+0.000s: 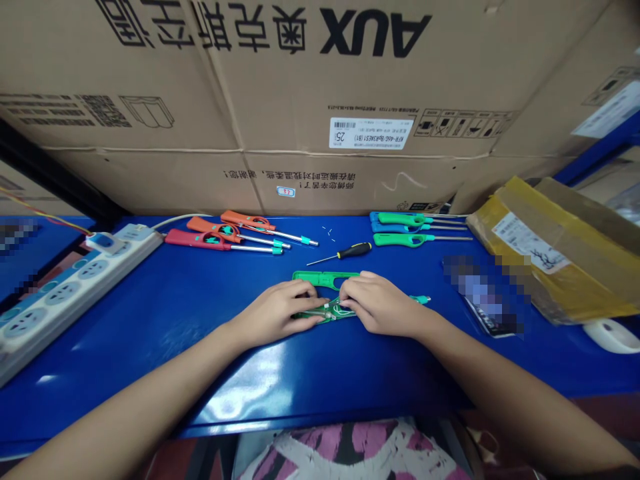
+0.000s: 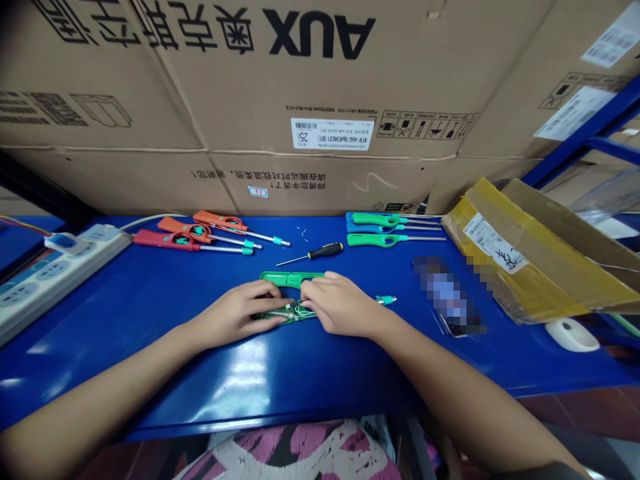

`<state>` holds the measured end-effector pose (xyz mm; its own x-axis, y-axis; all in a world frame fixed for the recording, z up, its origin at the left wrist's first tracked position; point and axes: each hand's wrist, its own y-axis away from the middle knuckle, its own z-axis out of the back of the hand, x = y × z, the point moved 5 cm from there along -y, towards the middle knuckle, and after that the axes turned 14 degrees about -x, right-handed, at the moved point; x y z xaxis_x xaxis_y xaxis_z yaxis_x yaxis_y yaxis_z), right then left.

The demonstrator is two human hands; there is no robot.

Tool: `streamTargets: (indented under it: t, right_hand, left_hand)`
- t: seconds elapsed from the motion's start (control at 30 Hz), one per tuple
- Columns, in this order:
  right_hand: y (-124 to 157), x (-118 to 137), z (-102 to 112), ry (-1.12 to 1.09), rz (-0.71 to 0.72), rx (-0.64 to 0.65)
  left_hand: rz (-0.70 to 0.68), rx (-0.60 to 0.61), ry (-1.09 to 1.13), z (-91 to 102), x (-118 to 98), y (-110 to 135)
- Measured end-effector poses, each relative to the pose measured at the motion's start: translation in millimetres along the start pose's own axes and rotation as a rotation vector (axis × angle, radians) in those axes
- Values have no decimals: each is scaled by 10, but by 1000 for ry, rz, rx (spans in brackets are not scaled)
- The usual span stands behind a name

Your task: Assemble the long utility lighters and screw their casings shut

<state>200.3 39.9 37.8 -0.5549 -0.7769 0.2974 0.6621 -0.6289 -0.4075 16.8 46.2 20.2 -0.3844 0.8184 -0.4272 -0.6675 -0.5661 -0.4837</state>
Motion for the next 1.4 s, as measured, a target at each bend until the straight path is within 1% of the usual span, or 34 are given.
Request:
streamTargets:
  t: [0.1,0.17,0.3,0.4,0.47,0.53,0.63,0.7,0.8,0.87,0.97,1.03,1.13,1.2,1.27,1.33,1.4]
  right_hand:
    - [-5,-24,24,13,-29,-13]
    - [-7,-62,23,41,-47,1]
    - [-2,-166,41,92,-76,0]
    - [17,-252,146,109,-120,-38]
    - [37,-292,239,92,-138,-35]
    - [61,-319,313,59,-147,15]
    - [100,-371,366,38,-196,112]
    - [124,-403,358,19,-234,172]
    - [142,-435,317,-31,-281,216]
    - [134,-454,308,-35,-300,189]
    - [118,-479,314,-22,-305,131]
    - [113,-487,316,-21,-280,108]
    - [103,-471,330,-22,-199,56]
    - [92,-447,349,-14,-146,-6]
    - [81,-432,368,29,-130,-80]
    - [72,-432,378,111,-165,-148]
    - [66,-431,361,197,-209,-181]
  left_hand:
    - [-17,0,-3,4,-12,6]
    - [-31,6,6,3,-27,10]
    - [-42,-2,82,6,-63,9]
    - [-31,-66,138,35,-59,4]
    - [-13,-128,119,65,-33,1]
    - [18,-173,55,92,1,-1]
    - [44,-195,-22,129,13,-11]
    - [30,-183,-33,149,-16,-22]
    - [-10,-110,-57,139,-74,-27]
    - [-30,-58,-72,116,-96,-23]
    - [-40,-20,-42,91,-108,-15]
    - [-49,3,-7,82,-119,-9]
    - [-67,13,30,89,-134,-7]
    - [-70,-26,55,114,-128,-13]
    - [-65,-114,73,155,-98,-23]
    - [-53,-215,73,198,-55,-31]
    - [-33,-293,59,230,-11,-36]
